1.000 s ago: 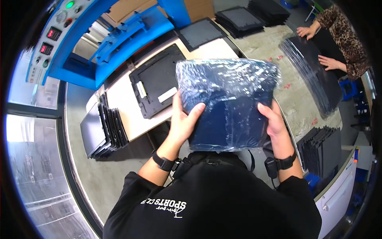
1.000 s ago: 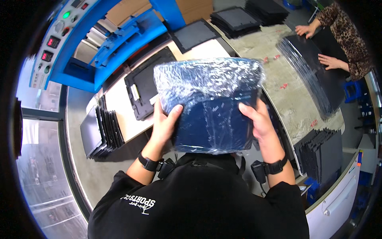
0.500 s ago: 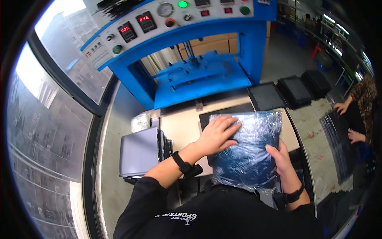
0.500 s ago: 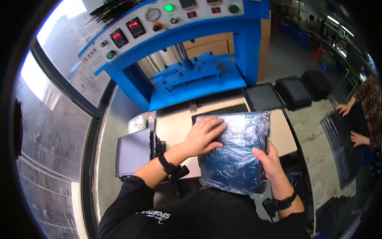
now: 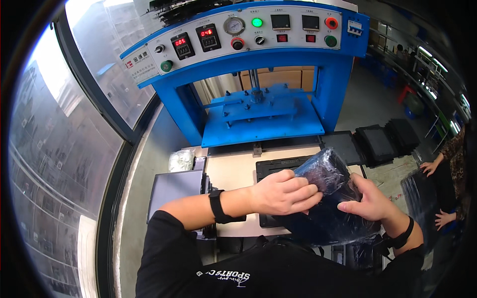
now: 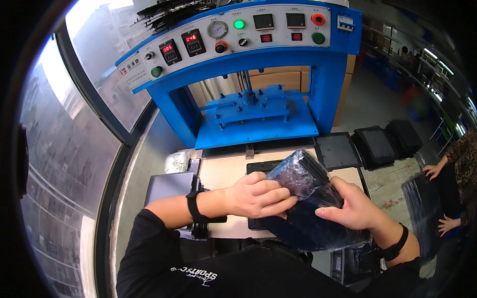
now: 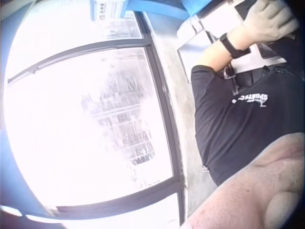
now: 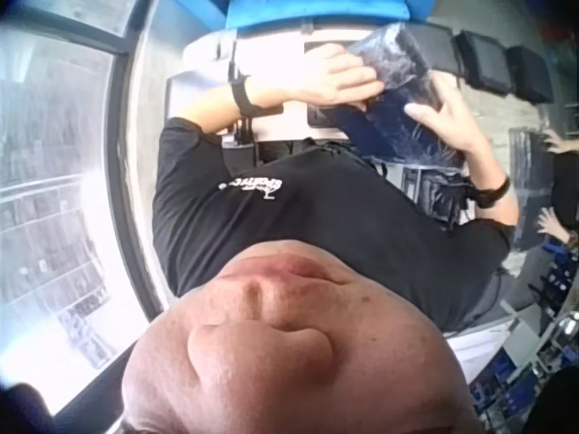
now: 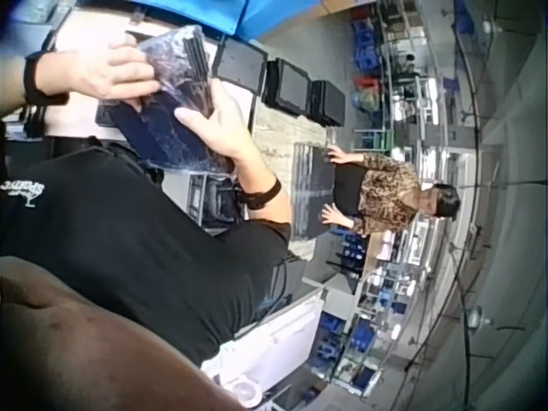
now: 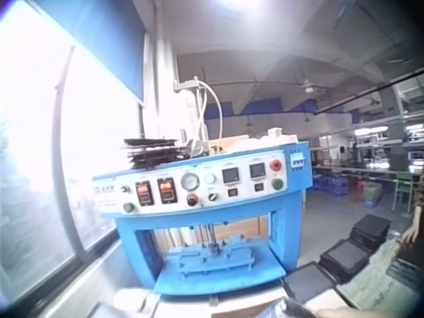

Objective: The recorder processes plastic casing components using blue film and an industrial press.

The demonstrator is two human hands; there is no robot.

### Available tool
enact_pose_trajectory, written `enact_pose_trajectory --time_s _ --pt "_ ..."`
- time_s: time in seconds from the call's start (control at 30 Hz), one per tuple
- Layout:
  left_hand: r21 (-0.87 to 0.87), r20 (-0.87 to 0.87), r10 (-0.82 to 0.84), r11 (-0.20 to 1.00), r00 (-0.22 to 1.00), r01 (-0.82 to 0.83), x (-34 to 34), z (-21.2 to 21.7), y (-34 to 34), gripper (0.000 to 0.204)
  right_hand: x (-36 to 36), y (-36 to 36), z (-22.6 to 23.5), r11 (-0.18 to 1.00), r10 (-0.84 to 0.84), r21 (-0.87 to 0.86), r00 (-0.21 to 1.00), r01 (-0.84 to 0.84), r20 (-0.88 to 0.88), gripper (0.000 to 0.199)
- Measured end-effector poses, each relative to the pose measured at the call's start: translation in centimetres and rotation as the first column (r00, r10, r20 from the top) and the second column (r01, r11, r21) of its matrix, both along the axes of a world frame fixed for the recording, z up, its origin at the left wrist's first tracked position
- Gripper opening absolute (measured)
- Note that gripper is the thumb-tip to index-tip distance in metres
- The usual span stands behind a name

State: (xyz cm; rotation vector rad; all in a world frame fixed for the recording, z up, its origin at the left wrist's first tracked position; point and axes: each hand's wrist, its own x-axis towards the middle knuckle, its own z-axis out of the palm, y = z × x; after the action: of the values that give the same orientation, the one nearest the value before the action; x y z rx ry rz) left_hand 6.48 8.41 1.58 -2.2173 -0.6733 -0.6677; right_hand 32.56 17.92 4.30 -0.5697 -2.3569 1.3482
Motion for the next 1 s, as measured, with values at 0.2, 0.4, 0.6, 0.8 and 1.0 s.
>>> enact_pose_trajectory --time_s 0.2,0.4,0.6,0.8,1.0 --pt "-0.24 -0.22 0.041 0.966 0.975 -0.095 1.9 1.5 0.0 0.027 0.8 1.6 0.8 0.993 0.113 0.017 0.989 -0.115 0.095 0.046" --pt "-0.129 -0.122 -0.104 0.988 0.987 0.088 5.9 2.2 1.0 0.018 3.4 2.4 1.5 0.961 0.175 0.17 0.956 -0.218 0.235 0.045" --pt "-0.217 -0.369 -0.058 0.976 0.928 -0.025 7.7 1.3 2.5 0.014 5.2 5.2 1.0 0.962 0.187 0.148 0.947 -0.231 0.263 0.043" --pt "-0.448 -0.488 -0.142 0.887 0.861 -0.107 6.1 -1.6 3.0 0.02 6.5 7.1 -0.8 0.98 0.084 0.133 0.914 -0.148 0.396 0.041" --pt "-0.636 -0.412 0.195 0.639 0.89 -0.434 3.2 -3.4 5.1 0.041 10.3 9.1 -3.3 0.988 -0.016 0.155 0.984 -0.011 0.175 0.042"
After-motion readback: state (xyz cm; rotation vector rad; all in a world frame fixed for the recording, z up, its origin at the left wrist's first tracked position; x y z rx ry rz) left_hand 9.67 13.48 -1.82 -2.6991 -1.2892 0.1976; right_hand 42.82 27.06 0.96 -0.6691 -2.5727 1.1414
